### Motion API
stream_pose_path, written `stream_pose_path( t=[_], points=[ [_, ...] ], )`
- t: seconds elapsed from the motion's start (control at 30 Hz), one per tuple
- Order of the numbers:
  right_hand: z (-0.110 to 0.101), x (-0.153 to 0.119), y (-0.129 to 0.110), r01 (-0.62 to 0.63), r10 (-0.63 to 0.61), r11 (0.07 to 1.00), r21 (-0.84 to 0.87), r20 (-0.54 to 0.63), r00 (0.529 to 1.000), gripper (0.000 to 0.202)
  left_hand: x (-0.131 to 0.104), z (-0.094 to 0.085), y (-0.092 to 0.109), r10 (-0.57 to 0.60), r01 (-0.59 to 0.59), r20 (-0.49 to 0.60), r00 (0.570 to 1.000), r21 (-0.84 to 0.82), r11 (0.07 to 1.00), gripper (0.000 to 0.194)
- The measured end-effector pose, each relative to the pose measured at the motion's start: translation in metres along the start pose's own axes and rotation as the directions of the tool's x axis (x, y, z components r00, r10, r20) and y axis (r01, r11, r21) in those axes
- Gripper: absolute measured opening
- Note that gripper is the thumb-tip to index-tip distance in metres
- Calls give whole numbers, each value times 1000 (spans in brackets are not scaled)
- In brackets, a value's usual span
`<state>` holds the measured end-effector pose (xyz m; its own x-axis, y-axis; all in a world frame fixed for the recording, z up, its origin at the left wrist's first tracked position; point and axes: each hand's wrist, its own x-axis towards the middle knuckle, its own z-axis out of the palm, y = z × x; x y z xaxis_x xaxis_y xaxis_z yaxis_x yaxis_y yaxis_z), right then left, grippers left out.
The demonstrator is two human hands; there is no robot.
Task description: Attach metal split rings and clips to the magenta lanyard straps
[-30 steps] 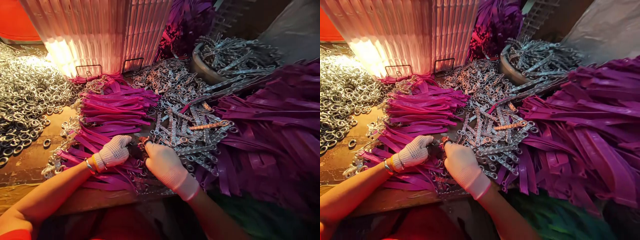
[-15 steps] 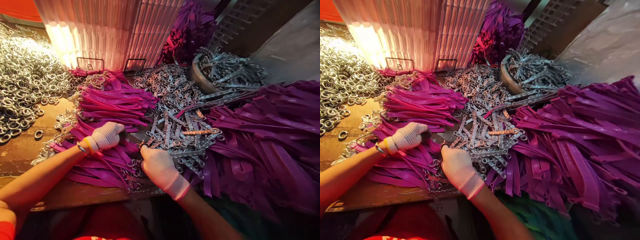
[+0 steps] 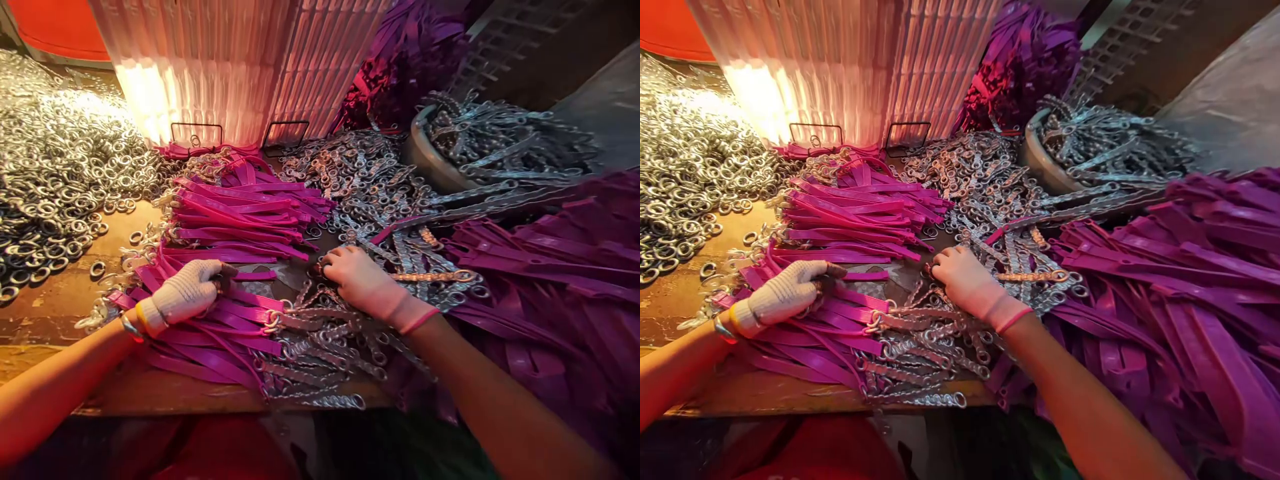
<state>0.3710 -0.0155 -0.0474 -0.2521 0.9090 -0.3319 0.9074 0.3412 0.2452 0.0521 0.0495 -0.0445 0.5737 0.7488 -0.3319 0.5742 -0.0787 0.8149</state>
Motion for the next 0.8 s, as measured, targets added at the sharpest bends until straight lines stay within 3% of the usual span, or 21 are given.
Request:
stream_pose_path(
  t=[0.03, 0.1, 0.17, 0.23, 0.3, 0.4, 0.5, 0.57, 0.67, 0.8],
  points=[
    [0, -1, 0, -23, 23, 1000, 6, -31, 999, 27, 0, 0, 4, -50, 61, 66, 997, -181, 982, 33],
    [0, -3, -4, -79, 94, 993, 90, -182, 979, 28, 0, 2, 12, -97, 219, 244, 965, -545, 810, 37],
    [-3, -6, -18, -66, 180, 953, 296, -376, 909, 35, 1, 7, 17, -66, 318, 360, 931, -707, 632, 40],
    [-12, -10, -42, 63, 261, 824, 563, -476, 840, 43, 1, 14, 18, -13, 326, 386, 922, -760, 563, 44],
    [-26, -11, -72, 184, 318, 618, 764, -457, 831, 43, 1, 22, 17, 54, 265, 352, 934, -789, 554, 48],
    [-47, -3, -111, 210, 362, 422, 882, -376, 853, 34, 0, 30, 17, 153, 131, 266, 952, -804, 580, 49],
    [-57, 11, -127, 229, 356, 202, 952, -289, 889, 30, 0, 32, 21, 191, 54, 206, 960, -802, 595, 49],
    [-55, 18, -127, 240, 369, 65, 969, -247, 896, 28, 0, 31, 22, 180, 65, 213, 960, -799, 598, 42],
    [-46, 22, -121, 262, 472, 7, 965, -234, 850, 29, 2, 28, 18, 144, 141, 257, 955, -828, 543, 22],
    [-33, 21, -117, 266, 598, 86, 960, -263, 757, 31, 4, 29, 12, 76, 263, 311, 947, -891, 371, 21]
  ],
)
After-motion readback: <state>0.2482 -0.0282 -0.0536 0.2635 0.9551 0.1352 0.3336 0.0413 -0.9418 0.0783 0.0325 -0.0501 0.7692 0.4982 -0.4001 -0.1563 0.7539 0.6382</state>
